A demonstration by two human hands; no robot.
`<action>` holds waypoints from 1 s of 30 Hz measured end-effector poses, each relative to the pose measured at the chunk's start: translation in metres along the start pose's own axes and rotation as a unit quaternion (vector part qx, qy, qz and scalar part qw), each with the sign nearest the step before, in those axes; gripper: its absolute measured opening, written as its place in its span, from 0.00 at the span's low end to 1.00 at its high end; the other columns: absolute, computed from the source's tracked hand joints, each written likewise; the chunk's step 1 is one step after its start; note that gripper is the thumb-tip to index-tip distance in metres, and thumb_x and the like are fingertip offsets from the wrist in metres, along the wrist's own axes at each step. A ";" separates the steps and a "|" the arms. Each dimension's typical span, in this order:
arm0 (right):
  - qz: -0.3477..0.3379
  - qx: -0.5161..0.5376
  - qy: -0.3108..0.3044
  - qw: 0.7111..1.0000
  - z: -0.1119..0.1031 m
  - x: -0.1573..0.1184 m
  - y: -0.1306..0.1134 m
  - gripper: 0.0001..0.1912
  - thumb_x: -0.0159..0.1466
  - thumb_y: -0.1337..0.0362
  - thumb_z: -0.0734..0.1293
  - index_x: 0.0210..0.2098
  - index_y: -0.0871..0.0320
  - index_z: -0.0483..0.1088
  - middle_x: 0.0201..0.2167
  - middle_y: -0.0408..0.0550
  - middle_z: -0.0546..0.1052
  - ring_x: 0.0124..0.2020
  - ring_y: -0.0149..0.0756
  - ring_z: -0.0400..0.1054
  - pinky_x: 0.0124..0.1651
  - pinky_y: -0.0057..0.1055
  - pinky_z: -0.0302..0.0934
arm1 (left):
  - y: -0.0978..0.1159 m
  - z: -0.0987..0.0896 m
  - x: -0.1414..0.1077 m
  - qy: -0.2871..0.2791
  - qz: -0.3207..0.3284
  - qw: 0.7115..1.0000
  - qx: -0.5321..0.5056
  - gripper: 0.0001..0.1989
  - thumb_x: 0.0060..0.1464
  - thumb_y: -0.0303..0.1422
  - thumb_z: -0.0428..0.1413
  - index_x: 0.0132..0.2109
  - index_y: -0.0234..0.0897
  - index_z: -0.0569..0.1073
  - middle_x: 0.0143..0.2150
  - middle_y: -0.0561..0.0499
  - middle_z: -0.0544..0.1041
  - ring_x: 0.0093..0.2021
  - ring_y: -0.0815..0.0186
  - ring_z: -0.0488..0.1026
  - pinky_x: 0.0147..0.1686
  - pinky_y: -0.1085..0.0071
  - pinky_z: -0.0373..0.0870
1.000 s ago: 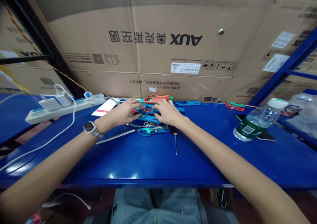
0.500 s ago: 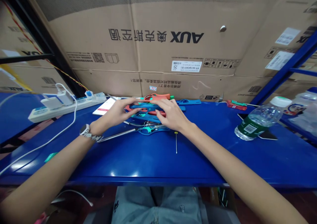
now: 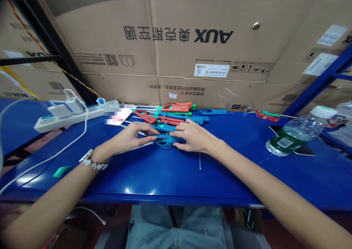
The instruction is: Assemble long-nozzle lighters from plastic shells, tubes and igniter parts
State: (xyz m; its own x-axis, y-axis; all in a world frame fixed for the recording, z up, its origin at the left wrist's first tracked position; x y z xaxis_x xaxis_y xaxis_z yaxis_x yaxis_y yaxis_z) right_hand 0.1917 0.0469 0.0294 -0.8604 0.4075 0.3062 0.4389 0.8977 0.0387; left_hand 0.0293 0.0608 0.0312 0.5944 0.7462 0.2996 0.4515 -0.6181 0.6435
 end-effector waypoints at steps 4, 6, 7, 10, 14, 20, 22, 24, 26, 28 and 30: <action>0.024 -0.012 -0.044 0.999 -0.003 0.009 -0.004 0.18 0.67 0.59 0.70 0.53 0.60 0.78 0.49 0.58 0.81 0.52 0.51 0.72 0.53 0.47 0.61 | -0.002 0.002 -0.003 -0.040 -0.005 0.999 0.029 0.13 0.57 0.36 0.66 0.48 0.37 0.81 0.44 0.47 0.83 0.42 0.61 0.78 0.44 0.65 0.74; 0.040 -0.013 -0.067 0.997 -0.003 0.012 -0.005 0.18 0.66 0.59 0.71 0.53 0.59 0.79 0.48 0.58 0.80 0.52 0.51 0.72 0.53 0.47 0.61 | -0.002 0.004 -0.003 -0.050 -0.011 0.997 0.052 0.17 0.53 0.37 0.69 0.49 0.37 0.81 0.45 0.46 0.82 0.43 0.60 0.78 0.45 0.64 0.73; 0.047 -0.010 -0.079 0.996 -0.002 0.012 -0.005 0.18 0.67 0.59 0.71 0.54 0.58 0.79 0.48 0.57 0.80 0.52 0.51 0.72 0.53 0.47 0.60 | -0.002 0.006 -0.003 -0.051 -0.012 0.996 0.067 0.18 0.52 0.38 0.70 0.49 0.37 0.81 0.46 0.45 0.82 0.44 0.59 0.78 0.46 0.63 0.73; 0.064 0.018 -0.098 0.993 -0.002 0.010 -0.003 0.18 0.68 0.58 0.71 0.56 0.55 0.78 0.48 0.55 0.81 0.52 0.49 0.72 0.52 0.45 0.61 | 0.000 0.010 -0.002 -0.052 -0.003 0.992 0.113 0.17 0.52 0.38 0.70 0.48 0.37 0.81 0.46 0.45 0.81 0.45 0.58 0.77 0.48 0.61 0.73; 0.069 0.062 -0.090 0.992 -0.004 0.004 0.004 0.15 0.68 0.59 0.72 0.53 0.53 0.79 0.47 0.52 0.81 0.52 0.48 0.72 0.51 0.44 0.62 | -0.001 0.017 -0.002 -0.057 0.002 0.987 0.148 0.15 0.55 0.39 0.67 0.48 0.39 0.81 0.46 0.45 0.79 0.44 0.57 0.77 0.46 0.61 0.73; 0.077 0.084 -0.066 0.991 0.001 -0.002 0.013 0.13 0.67 0.57 0.73 0.50 0.52 0.80 0.46 0.51 0.81 0.48 0.46 0.74 0.48 0.43 0.62 | -0.005 0.021 -0.003 -0.045 0.007 0.987 0.151 0.17 0.57 0.45 0.65 0.48 0.39 0.81 0.48 0.44 0.77 0.46 0.56 0.77 0.48 0.60 0.74; 0.084 0.093 -0.060 0.990 0.002 -0.003 0.014 0.13 0.67 0.57 0.73 0.50 0.52 0.80 0.48 0.51 0.81 0.48 0.46 0.74 0.49 0.44 0.63 | -0.004 0.023 -0.002 -0.050 0.008 0.988 0.148 0.17 0.57 0.45 0.64 0.48 0.38 0.81 0.47 0.44 0.78 0.46 0.56 0.77 0.46 0.61 0.74; 0.087 0.098 -0.060 0.990 0.003 -0.003 0.015 0.13 0.67 0.57 0.73 0.50 0.52 0.80 0.49 0.51 0.82 0.50 0.48 0.73 0.50 0.45 0.63 | -0.003 0.027 -0.002 -0.057 0.000 0.987 0.149 0.18 0.58 0.46 0.65 0.47 0.38 0.80 0.46 0.45 0.78 0.44 0.56 0.77 0.45 0.61 0.73; 0.087 0.096 -0.066 0.989 0.004 -0.002 0.014 0.13 0.67 0.57 0.73 0.50 0.53 0.80 0.49 0.51 0.82 0.52 0.49 0.73 0.52 0.47 0.64 | -0.002 0.029 -0.001 -0.057 -0.014 0.986 0.156 0.19 0.57 0.47 0.65 0.47 0.37 0.79 0.45 0.44 0.78 0.45 0.55 0.77 0.45 0.60 0.73; 0.088 0.091 -0.070 0.989 0.005 -0.002 0.014 0.13 0.66 0.58 0.74 0.50 0.52 0.80 0.48 0.51 0.83 0.51 0.49 0.73 0.52 0.47 0.65 | -0.001 0.032 0.000 -0.051 -0.025 0.985 0.165 0.21 0.56 0.49 0.66 0.47 0.36 0.78 0.45 0.43 0.78 0.47 0.53 0.76 0.45 0.59 0.73; 0.088 0.095 -0.049 0.990 0.002 0.000 0.013 0.13 0.65 0.58 0.75 0.49 0.52 0.81 0.47 0.51 0.83 0.50 0.48 0.74 0.51 0.46 0.66 | 0.001 0.034 0.000 -0.043 -0.023 0.984 0.169 0.22 0.56 0.49 0.66 0.47 0.36 0.77 0.47 0.42 0.78 0.49 0.51 0.76 0.47 0.58 0.73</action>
State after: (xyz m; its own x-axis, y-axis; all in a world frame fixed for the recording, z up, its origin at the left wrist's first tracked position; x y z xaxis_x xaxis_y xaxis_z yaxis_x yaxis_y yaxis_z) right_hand 0.1972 0.0588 0.0278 -0.7996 0.5666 0.1990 0.5358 0.8227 -0.1899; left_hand 0.0528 0.0520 0.0077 0.6161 0.7605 0.2053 0.6664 -0.6422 0.3789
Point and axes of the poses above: each hand's wrist, its own x-axis towards the middle knuckle, its own z-axis out of the palm, y = z × x, the point moved 8 cm from there along x, towards the middle knuckle
